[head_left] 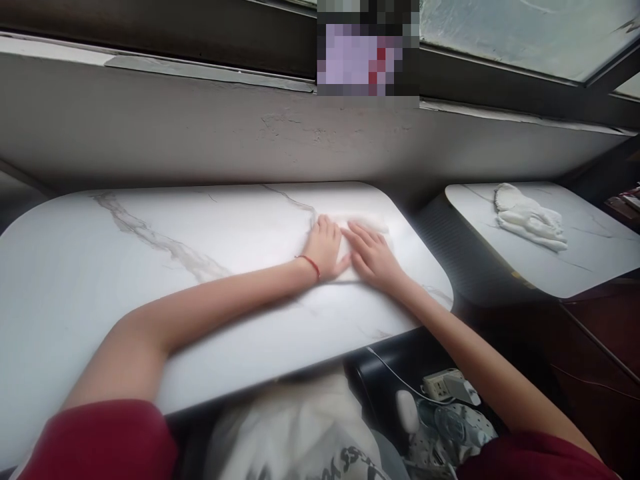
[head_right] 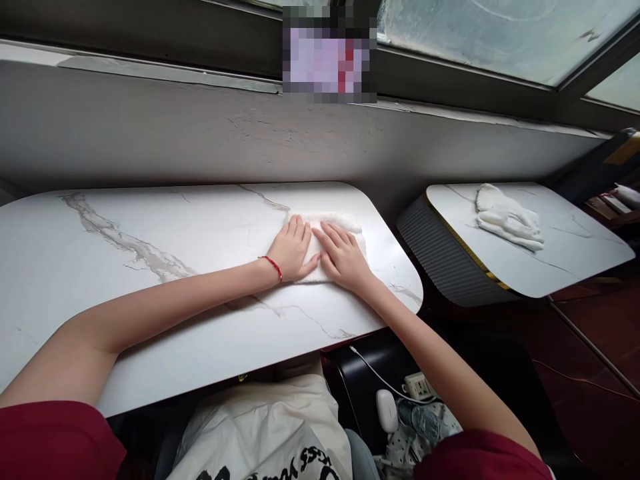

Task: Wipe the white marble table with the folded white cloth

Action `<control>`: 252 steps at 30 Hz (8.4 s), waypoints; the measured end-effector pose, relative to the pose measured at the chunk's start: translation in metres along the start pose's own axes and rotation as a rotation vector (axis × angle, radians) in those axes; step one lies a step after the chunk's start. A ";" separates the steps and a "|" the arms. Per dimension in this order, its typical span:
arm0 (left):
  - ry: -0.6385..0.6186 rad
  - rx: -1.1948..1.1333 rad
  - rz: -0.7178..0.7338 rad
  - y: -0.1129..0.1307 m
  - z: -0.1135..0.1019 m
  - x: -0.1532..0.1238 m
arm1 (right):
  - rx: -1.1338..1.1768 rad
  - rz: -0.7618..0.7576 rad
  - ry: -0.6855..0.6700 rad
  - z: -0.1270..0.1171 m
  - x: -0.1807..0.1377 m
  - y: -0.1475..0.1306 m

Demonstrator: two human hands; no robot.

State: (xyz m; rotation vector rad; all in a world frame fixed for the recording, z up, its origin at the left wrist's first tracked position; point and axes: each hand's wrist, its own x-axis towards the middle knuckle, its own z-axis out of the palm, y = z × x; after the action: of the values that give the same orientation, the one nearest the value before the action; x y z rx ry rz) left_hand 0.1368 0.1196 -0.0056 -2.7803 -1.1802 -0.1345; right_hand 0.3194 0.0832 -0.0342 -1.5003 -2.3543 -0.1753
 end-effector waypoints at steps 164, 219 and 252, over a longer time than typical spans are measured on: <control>0.341 -0.229 -0.770 -0.076 -0.012 -0.296 | 0.299 -0.655 0.058 0.040 0.080 -0.270; 0.140 0.171 -0.618 -0.147 -0.037 -0.417 | 0.326 -0.673 -0.043 0.036 0.088 -0.396; 0.081 -0.126 -0.592 -0.292 0.012 -0.182 | 0.252 -0.354 -0.021 0.108 0.253 -0.261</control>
State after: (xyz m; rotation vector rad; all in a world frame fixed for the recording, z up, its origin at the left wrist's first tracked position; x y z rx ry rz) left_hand -0.1992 0.1930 -0.0194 -2.3964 -1.9889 -0.3777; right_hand -0.0353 0.2169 -0.0259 -0.9695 -2.5305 0.0518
